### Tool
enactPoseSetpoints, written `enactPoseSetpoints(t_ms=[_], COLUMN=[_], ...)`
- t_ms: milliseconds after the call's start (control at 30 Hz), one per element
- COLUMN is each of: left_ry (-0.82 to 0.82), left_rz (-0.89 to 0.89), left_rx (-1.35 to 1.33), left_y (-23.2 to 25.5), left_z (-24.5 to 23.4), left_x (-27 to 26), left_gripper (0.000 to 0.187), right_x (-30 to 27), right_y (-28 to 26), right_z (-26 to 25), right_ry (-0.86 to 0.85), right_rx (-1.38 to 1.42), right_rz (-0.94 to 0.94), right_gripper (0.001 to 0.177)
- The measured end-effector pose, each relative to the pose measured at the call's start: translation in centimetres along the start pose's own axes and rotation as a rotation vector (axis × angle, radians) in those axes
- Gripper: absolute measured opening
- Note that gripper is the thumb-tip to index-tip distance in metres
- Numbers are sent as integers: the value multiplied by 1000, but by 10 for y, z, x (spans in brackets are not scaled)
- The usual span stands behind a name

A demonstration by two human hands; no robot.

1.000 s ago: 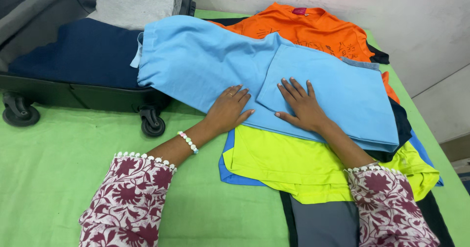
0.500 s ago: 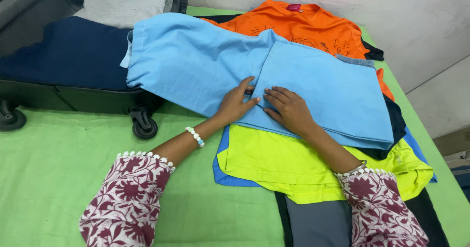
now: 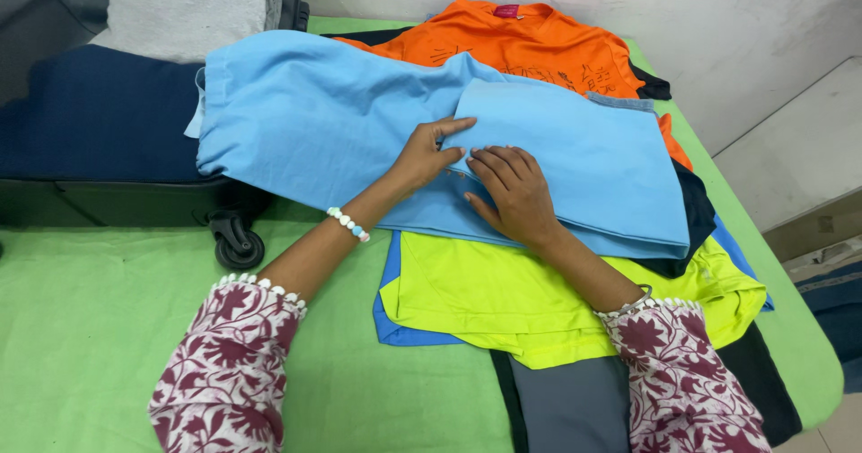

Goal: The person folds a light blue pair of pants, an orange t-shirt, and a pair of jeans on a green surface, then places each folded item into an open suitcase. The person handles each garment one at a time, smoothing and folding them neatly before packing.

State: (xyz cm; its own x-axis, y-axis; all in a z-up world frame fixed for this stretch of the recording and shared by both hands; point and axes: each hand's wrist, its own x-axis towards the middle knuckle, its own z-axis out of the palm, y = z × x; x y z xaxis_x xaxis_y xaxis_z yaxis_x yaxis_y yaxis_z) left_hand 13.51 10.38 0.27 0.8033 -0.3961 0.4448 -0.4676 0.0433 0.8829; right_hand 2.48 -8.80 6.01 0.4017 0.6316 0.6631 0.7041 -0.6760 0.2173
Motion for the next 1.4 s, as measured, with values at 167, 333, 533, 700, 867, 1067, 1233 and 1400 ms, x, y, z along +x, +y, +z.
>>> enactPoseSetpoints(t_ms=[167, 333, 533, 700, 867, 1067, 1233, 1400], left_ry=[46, 132, 159, 228, 238, 258, 236, 55], left_rz=[-149, 148, -157, -146, -160, -114, -106, -280], left_rx=[90, 326, 10, 36, 86, 254, 234, 169], left_y=[-1, -9, 7, 16, 14, 18, 24, 19], left_z=[-7, 0, 2, 5, 7, 6, 4, -14], left_x=[-40, -59, -62, -65, -65, -69, -67, -47], left_gripper=[53, 58, 58, 56, 53, 47, 50, 69], right_x=[3, 4, -6, -79, -153, -146, -124, -133], right_y=[-10, -16, 51, 155, 174, 200, 235, 233], right_z=[1, -1, -44, -70, -21, -31, -11, 40], right_ry=[-56, -127, -34, 28, -441, -301, -325, -577], right_rx=[23, 82, -14, -65, -124, -49, 9, -100], right_rz=[-44, -4, 183, 595, 786, 706, 707, 785], right_gripper=[49, 52, 60, 62, 69, 71, 76, 81])
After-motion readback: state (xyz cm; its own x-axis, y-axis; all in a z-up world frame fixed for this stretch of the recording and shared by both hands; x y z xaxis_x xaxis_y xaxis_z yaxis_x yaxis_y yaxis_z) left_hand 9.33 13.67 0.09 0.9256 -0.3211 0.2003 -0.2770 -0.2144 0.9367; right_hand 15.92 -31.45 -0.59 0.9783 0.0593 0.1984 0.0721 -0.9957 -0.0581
